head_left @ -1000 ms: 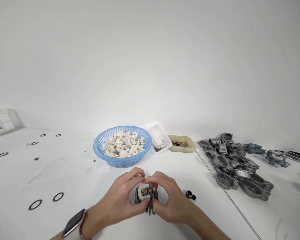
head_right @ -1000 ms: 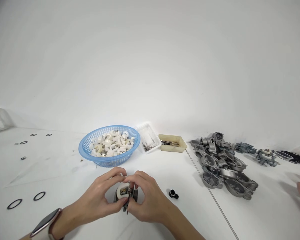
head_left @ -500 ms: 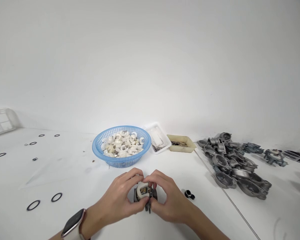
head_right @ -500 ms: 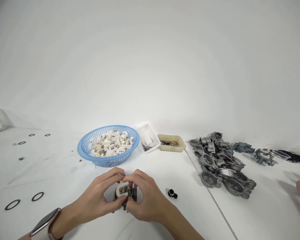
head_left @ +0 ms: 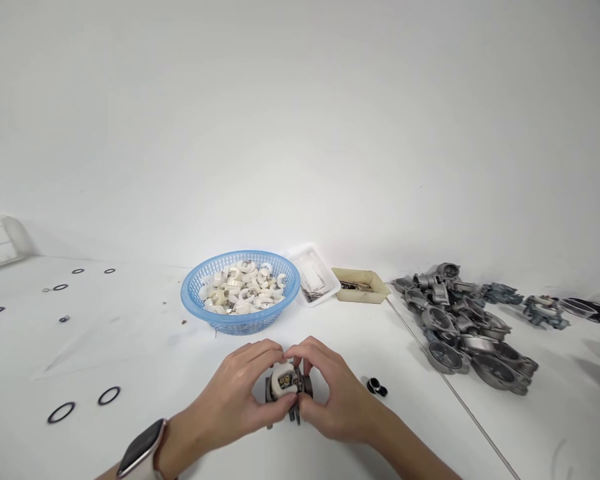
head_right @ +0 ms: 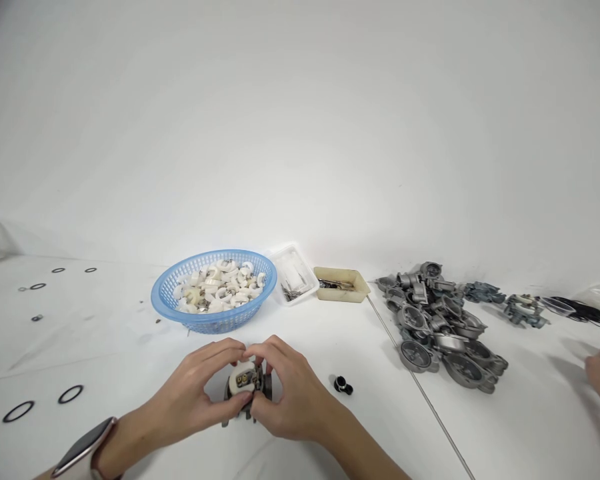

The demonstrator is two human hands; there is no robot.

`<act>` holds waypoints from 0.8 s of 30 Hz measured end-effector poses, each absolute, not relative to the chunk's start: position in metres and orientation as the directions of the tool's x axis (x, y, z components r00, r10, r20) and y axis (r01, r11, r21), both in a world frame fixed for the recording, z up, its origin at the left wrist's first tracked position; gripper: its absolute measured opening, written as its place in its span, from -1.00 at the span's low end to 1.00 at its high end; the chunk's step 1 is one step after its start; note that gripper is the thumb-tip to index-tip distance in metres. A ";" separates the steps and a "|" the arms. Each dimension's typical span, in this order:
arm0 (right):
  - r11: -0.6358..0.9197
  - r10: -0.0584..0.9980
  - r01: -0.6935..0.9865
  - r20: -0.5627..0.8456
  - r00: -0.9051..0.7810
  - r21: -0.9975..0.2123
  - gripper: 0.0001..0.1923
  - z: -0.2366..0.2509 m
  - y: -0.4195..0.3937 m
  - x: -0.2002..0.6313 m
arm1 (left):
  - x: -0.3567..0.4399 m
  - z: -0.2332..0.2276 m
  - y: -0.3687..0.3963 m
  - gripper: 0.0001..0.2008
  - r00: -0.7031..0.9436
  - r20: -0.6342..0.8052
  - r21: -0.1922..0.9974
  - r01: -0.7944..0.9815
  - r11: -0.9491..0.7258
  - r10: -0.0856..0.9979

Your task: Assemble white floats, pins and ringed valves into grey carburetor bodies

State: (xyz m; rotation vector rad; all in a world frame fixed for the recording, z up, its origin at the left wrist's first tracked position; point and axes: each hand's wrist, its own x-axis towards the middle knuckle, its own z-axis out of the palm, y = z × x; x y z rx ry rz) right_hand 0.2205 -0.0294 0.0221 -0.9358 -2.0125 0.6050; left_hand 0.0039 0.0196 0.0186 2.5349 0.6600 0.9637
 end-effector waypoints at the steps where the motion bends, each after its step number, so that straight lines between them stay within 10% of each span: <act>1: 0.613 0.786 0.393 0.479 -0.391 -0.686 -0.37 0.022 -0.029 0.221 | 0.004 0.019 0.020 -0.74 0.657 0.526 0.474 0.300 -0.828 0.539; 24: 0.636 0.770 0.392 0.514 -0.378 -0.665 -0.41 0.018 -0.026 0.222 | 0.004 0.019 0.019 -0.77 0.670 0.512 0.458 0.317 -0.831 0.538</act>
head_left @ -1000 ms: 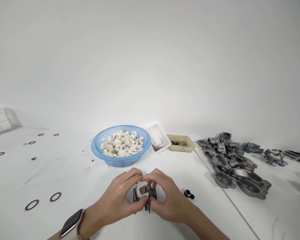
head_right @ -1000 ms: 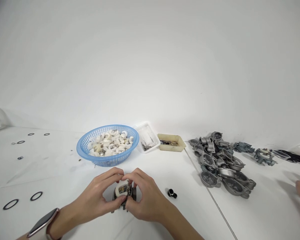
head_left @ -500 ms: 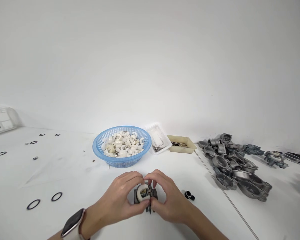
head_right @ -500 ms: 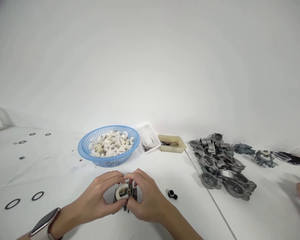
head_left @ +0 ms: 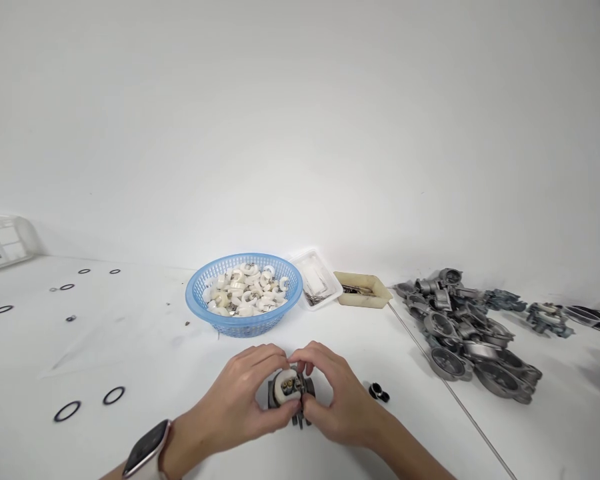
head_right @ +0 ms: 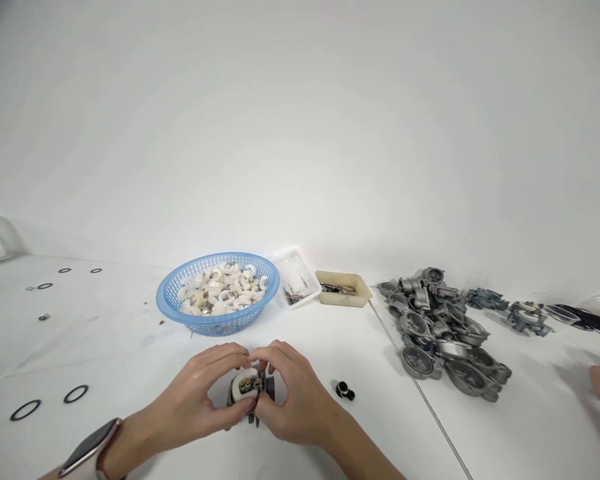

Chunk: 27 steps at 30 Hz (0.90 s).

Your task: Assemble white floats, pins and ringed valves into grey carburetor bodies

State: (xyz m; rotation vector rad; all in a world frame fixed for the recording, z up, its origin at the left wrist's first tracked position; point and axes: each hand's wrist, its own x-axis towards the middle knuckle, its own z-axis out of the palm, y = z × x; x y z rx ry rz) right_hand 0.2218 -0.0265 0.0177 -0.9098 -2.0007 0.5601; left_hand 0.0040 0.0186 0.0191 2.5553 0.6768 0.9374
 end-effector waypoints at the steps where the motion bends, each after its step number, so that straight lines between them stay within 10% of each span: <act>1: 0.636 0.770 0.391 0.515 -0.377 -0.665 -0.40 0.018 -0.026 0.222 | 0.004 0.019 0.018 -0.77 0.666 0.511 0.458 0.323 -0.828 0.543; 27: 0.669 0.743 0.407 0.559 -0.368 -0.622 -0.42 0.018 -0.027 0.221 | 0.005 0.020 0.015 -0.73 0.675 0.528 0.433 0.309 -0.847 0.516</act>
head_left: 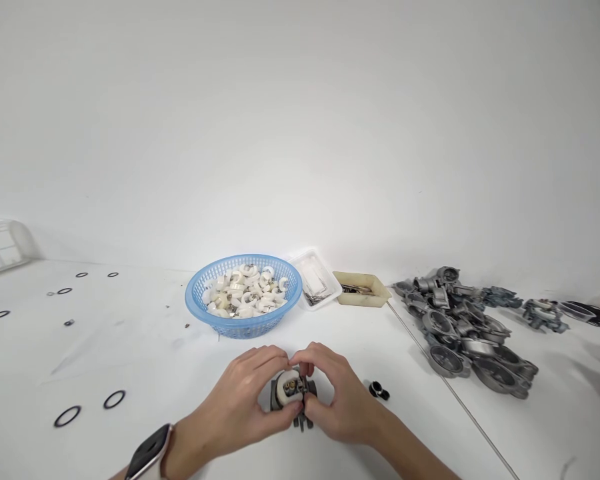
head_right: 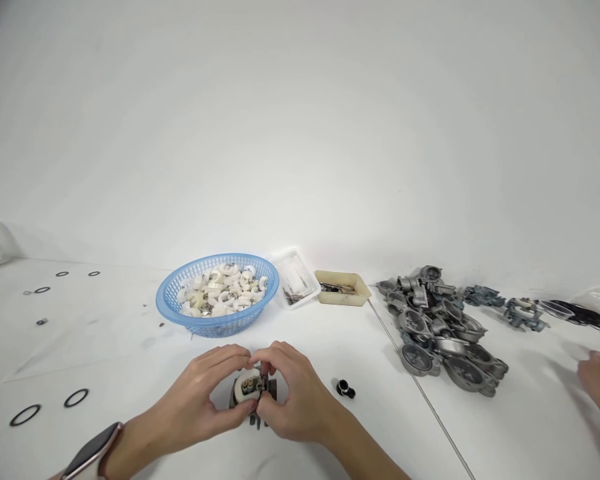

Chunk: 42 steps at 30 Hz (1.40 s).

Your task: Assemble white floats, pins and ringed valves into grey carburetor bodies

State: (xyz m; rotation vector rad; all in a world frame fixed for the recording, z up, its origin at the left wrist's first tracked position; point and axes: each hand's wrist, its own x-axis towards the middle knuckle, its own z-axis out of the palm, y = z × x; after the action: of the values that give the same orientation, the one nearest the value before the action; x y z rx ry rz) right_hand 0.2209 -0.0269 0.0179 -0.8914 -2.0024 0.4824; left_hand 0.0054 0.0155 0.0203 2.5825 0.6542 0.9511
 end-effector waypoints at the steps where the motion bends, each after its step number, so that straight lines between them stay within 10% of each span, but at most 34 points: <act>1: 0.669 0.743 0.409 0.558 -0.369 -0.621 -0.42 0.018 -0.027 0.221 | 0.006 0.021 0.015 -0.73 0.675 0.527 0.430 0.312 -0.847 0.516; 25: 0.623 0.782 0.418 0.522 -0.340 -0.662 -0.43 0.018 -0.027 0.218 | 0.004 0.037 0.023 -0.69 0.730 0.198 0.732 0.334 -0.594 0.654; 42: 0.373 0.924 0.511 0.259 -0.282 -0.774 -0.13 0.031 -0.046 0.217 | -0.021 -0.003 0.047 -0.49 0.543 0.345 0.729 0.358 -0.583 0.765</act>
State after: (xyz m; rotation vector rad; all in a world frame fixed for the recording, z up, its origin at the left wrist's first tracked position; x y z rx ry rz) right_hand 0.2171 -0.0460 0.0311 -1.2388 -1.9279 0.7429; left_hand -0.0205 0.0467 -0.0033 2.1836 0.9028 0.8873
